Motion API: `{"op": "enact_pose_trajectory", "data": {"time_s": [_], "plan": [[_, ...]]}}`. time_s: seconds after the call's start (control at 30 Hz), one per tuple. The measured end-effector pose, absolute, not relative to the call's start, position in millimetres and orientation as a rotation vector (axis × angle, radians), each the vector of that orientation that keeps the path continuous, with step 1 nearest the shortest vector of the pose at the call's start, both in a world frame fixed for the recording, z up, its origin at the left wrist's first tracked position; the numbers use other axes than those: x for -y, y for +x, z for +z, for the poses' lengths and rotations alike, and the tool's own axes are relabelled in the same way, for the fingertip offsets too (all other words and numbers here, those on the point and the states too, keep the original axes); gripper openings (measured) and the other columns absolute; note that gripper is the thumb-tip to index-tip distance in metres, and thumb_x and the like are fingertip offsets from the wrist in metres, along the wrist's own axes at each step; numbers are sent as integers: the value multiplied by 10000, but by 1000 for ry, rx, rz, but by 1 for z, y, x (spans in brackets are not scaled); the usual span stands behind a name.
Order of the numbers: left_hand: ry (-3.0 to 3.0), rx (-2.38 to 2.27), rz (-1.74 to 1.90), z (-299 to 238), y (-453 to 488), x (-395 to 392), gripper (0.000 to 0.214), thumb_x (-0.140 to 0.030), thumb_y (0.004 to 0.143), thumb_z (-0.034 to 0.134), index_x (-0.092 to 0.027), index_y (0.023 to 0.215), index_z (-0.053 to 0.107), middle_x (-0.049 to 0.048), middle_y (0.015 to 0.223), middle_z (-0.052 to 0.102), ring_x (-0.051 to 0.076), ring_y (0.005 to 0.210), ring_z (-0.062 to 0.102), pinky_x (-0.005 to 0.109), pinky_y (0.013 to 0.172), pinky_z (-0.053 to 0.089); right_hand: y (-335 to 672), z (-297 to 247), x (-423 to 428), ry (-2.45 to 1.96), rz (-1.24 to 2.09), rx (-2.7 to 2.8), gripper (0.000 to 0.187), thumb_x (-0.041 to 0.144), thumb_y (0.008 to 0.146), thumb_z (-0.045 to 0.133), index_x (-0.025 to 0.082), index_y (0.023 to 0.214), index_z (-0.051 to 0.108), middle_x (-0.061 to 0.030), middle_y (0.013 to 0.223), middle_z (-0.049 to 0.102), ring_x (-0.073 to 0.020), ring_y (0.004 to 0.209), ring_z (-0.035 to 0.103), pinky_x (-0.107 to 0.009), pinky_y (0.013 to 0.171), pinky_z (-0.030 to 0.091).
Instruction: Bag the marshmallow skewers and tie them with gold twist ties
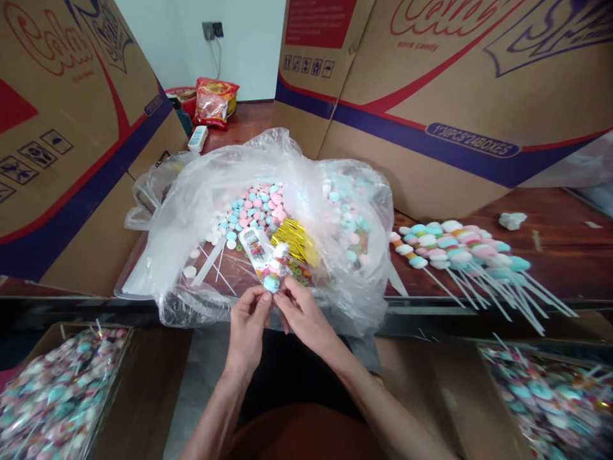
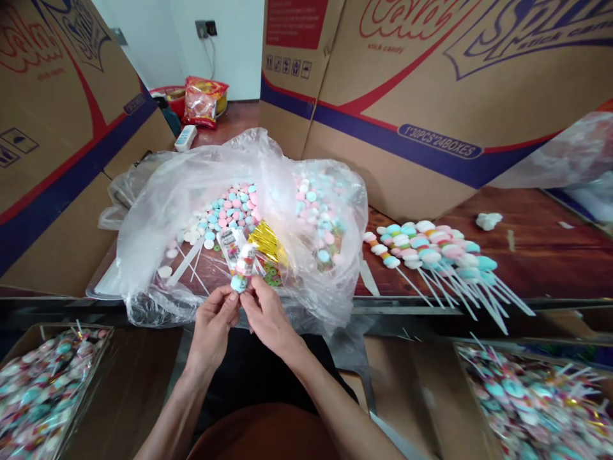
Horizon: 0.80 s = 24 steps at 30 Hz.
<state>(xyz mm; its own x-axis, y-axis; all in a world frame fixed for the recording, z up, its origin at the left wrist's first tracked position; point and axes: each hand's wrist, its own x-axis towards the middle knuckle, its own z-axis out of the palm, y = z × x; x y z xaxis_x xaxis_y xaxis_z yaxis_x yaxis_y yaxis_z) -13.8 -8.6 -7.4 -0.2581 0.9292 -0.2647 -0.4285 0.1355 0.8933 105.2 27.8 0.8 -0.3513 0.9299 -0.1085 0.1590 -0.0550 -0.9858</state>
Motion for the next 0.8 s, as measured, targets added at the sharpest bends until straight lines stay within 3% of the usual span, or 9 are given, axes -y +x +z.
{"op": "enact_pose_trajectory", "data": {"time_s": [0.1,0.2,0.37,0.47,0.57,0.67,0.8], "plan": [[301,-1026,1369,-5,-20,1,366,-360,633,922,-140,752,655,-33,622,534,32,498,303,151,451,266,108,-3,-26,-1088,1101,1685,172,252,1005,457,234,885,579,0,773,642,-156,658,642,-271,621,526],[177,-965,1317,1,-25,-3,385,-279,593,950,-132,758,635,-38,645,528,27,518,358,120,436,262,112,-7,-27,-873,568,1871,277,120,1007,438,227,1127,663,-78,1046,717,-193,987,697,-310,842,563],[66,-859,1264,11,-25,2,347,-193,613,938,-121,770,638,-43,676,523,30,551,441,98,417,289,117,-4,-35,-682,93,2006,250,60,955,562,179,1145,672,-98,978,737,-199,874,701,-315,775,566],[6,-791,1272,13,-19,7,315,-166,628,928,-135,771,649,-41,690,554,35,559,482,102,433,341,113,0,-34,-652,67,2000,192,69,953,545,169,1071,660,-103,939,718,-206,855,688,-317,747,552],[-2,-780,1316,15,-14,7,299,-193,632,931,-157,802,687,-11,783,645,69,662,585,145,581,495,105,4,-26,-757,211,1947,192,83,965,463,175,1010,625,-97,899,677,-209,847,662,-325,750,538],[94,-801,1305,21,-18,3,345,-350,618,940,-172,831,735,32,893,699,140,815,651,234,767,571,96,10,-16,-857,460,1841,170,121,970,438,198,924,582,-67,847,639,-190,784,621,-315,726,514],[456,-945,1487,31,-36,7,438,-623,667,825,-201,759,752,76,1033,718,270,1027,655,348,843,593,94,30,-12,-921,803,1669,144,161,951,488,206,828,547,-12,783,612,-142,704,580,-259,667,484]]}}
